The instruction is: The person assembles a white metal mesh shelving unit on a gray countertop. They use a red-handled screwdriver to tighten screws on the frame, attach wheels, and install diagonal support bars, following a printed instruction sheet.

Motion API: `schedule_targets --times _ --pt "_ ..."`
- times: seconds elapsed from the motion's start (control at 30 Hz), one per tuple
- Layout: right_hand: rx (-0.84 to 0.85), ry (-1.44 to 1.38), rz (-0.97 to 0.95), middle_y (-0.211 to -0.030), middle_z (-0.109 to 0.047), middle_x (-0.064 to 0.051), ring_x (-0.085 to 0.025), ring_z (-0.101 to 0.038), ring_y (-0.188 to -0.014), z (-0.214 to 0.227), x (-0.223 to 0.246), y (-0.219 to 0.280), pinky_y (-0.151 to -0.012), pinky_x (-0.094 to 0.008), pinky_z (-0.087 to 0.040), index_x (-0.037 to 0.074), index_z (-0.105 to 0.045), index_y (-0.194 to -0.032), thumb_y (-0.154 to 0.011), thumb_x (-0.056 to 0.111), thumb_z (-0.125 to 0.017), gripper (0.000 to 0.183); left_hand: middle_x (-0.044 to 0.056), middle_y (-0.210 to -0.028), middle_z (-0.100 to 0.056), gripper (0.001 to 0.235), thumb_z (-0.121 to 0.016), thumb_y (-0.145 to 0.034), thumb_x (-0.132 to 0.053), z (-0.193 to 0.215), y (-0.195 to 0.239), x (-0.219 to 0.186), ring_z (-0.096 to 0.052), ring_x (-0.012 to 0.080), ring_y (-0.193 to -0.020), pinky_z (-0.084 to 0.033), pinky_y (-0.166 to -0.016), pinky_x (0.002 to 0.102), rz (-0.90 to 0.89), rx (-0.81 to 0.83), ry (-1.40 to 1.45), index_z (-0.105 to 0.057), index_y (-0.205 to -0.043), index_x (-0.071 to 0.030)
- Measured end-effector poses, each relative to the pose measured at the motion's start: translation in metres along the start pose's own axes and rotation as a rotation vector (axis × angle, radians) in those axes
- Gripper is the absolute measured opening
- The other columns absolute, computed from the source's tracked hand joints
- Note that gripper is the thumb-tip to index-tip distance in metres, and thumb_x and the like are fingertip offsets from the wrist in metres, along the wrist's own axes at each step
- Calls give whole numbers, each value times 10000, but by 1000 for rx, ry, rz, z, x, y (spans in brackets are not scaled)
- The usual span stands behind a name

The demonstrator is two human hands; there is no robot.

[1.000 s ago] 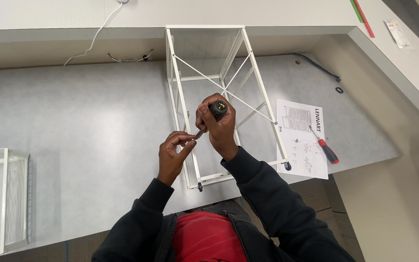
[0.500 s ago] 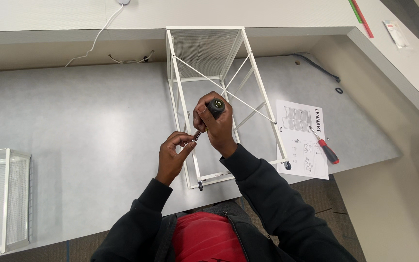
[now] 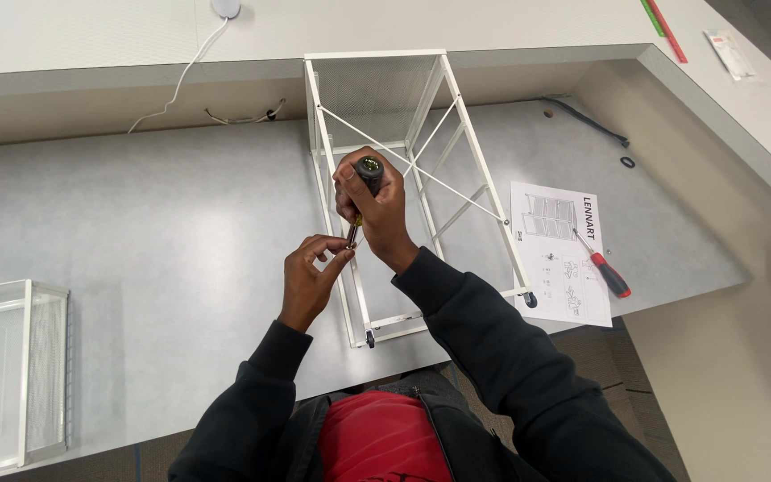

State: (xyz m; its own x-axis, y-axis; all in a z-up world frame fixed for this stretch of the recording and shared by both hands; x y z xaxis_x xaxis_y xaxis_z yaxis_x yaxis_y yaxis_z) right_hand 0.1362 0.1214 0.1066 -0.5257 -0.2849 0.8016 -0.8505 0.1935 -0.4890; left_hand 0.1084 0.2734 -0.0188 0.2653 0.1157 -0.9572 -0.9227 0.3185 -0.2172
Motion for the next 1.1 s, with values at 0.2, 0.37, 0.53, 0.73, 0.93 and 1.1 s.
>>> schedule_targets --times 0.2,0.37,0.53,0.73,0.93,1.1 --pt "88 18 -56 -639 -594 -74 -88 -558 -499 -2 -18 7 -457 -253 -481 4 -717 -1100 -1187 175 -730 192 160 -1069 -870 109 -901 -1073 -132 0 2 -17 -775 338 -1058 -570 -918 440 -9 24 -120 -896 -1162 -69" --pt "131 57 -83 -661 -606 -63 -74 -564 -528 -9 -21 13 -477 -247 -500 23 -739 -1104 -1157 168 -777 159 176 -1079 -856 100 -882 -1085 -102 -5 2 -17 -787 359 -1051 -594 -911 447 2 13 -172 -883 -1167 -45" --pt "164 63 -104 -657 -604 -44 -53 -573 -564 -10 -21 14 -496 -230 -506 30 -744 -1108 -1166 187 -761 168 182 -1084 -851 118 -887 -1080 -84 -6 4 -6 -790 314 -1008 -604 -890 409 54 -5 -135 -879 -1172 -12" --pt "188 22 -102 -641 -574 -42 -60 -555 -544 -2 -30 10 -489 -231 -496 15 -728 -1130 -1183 223 -736 215 169 -1047 -838 117 -900 -1056 -79 -8 0 4 -779 267 -964 -606 -836 375 77 -34 -85 -889 -1151 -11" --pt "217 -26 -66 -641 -564 -63 -69 -539 -523 6 -37 13 -498 -230 -480 -24 -712 -1178 -1196 281 -726 307 180 -1076 -824 141 -867 -1074 -67 -7 -1 7 -781 259 -936 -625 -819 385 53 -28 -66 -875 -1195 5" --pt "275 -89 -94 -703 -585 -65 -78 -572 -570 12 -37 15 -535 -240 -505 -58 -684 -1227 -1196 386 -717 446 188 -1081 -826 151 -880 -1066 -80 -7 -3 12 -800 270 -927 -641 -825 382 33 5 -46 -877 -1193 2"
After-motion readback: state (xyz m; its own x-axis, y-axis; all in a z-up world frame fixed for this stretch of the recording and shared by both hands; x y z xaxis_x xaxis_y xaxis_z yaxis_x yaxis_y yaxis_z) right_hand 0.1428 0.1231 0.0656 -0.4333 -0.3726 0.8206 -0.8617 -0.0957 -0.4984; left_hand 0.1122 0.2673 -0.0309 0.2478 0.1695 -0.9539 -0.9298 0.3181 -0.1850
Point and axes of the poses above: each hand's wrist, its own y-axis away from the middle knuckle, its own z-axis out of the back of the hand, x = y × z, the point moved 6 cm from there along -y, towards the middle knuckle
